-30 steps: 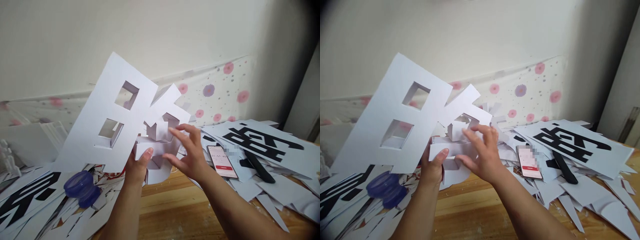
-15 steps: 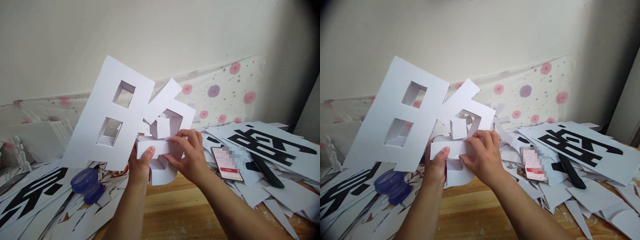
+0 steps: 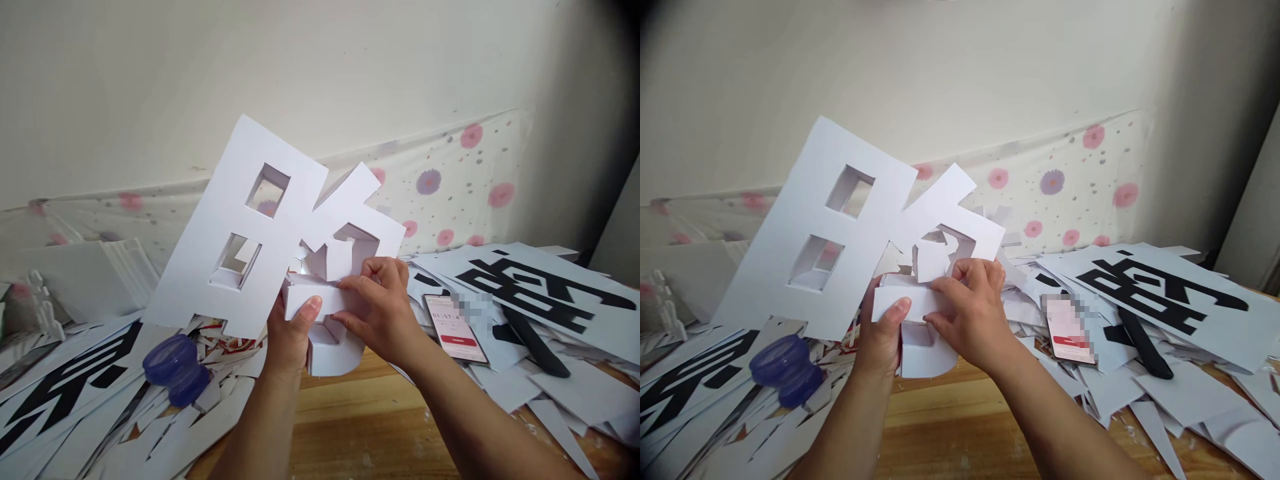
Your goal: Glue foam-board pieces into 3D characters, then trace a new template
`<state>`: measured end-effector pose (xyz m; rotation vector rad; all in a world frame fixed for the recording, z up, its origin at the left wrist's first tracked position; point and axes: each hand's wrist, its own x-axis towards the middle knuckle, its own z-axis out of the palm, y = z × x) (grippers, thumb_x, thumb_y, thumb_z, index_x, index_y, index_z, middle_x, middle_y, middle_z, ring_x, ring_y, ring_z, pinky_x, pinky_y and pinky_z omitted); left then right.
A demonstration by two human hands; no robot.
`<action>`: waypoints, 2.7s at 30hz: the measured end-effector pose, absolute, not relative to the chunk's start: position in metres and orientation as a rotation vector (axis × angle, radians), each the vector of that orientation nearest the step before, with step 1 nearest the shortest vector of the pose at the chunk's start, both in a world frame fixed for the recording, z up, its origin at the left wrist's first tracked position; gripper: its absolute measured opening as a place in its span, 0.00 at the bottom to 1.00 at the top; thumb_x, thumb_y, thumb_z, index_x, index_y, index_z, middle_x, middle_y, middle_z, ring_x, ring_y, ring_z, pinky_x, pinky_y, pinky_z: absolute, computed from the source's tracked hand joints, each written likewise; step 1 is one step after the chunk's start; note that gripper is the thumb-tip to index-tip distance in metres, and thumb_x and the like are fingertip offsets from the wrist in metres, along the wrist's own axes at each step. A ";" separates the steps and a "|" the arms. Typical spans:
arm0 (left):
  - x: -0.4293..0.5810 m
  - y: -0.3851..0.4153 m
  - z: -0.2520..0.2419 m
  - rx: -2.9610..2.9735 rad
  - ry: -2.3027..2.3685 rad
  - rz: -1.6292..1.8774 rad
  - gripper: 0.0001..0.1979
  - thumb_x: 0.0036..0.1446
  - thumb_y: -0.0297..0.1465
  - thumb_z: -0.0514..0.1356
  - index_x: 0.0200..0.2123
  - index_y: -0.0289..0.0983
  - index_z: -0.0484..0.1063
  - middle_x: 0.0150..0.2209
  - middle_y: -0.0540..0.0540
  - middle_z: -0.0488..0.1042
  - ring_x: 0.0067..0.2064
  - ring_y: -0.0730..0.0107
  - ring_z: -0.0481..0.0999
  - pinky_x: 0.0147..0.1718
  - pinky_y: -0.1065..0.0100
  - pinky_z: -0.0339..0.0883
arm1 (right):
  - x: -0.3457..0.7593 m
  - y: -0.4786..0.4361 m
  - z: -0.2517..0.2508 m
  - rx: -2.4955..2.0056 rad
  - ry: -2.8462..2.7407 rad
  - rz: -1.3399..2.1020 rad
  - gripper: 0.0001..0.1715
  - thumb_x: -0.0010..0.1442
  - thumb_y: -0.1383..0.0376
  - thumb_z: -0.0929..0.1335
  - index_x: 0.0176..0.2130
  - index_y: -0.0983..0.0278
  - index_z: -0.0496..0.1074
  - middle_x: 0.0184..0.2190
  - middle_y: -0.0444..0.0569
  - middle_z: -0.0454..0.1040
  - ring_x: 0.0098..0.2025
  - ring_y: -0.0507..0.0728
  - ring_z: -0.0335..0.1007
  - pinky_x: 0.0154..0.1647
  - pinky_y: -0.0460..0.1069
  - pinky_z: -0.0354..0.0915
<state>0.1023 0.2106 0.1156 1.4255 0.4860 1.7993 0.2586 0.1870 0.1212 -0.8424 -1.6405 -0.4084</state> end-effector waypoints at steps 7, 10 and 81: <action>0.100 0.212 0.116 1.433 0.515 1.842 0.20 0.46 0.33 0.70 0.43 0.39 0.71 0.43 0.46 0.76 0.45 0.58 0.77 0.46 0.60 0.72 | 0.256 0.193 0.115 -0.832 -1.604 -0.472 0.16 0.52 0.61 0.76 0.41 0.59 0.75 0.39 0.48 0.60 0.44 0.62 0.57 0.55 0.69 0.53; 0.101 0.211 0.118 1.412 0.515 1.843 0.19 0.46 0.33 0.70 0.43 0.39 0.71 0.43 0.45 0.77 0.44 0.58 0.77 0.44 0.61 0.72 | 0.256 0.194 0.114 -0.810 -1.602 -0.490 0.18 0.52 0.58 0.76 0.42 0.59 0.74 0.39 0.49 0.62 0.44 0.63 0.59 0.54 0.69 0.53; 0.111 0.209 0.123 1.174 0.523 1.488 0.34 0.43 0.34 0.74 0.54 0.36 0.71 0.46 0.39 0.80 0.53 0.50 0.76 0.54 0.56 0.67 | 0.251 0.211 0.111 -0.394 -0.865 0.965 0.47 0.39 0.63 0.80 0.56 0.60 0.66 0.46 0.53 0.78 0.44 0.65 0.76 0.40 0.56 0.73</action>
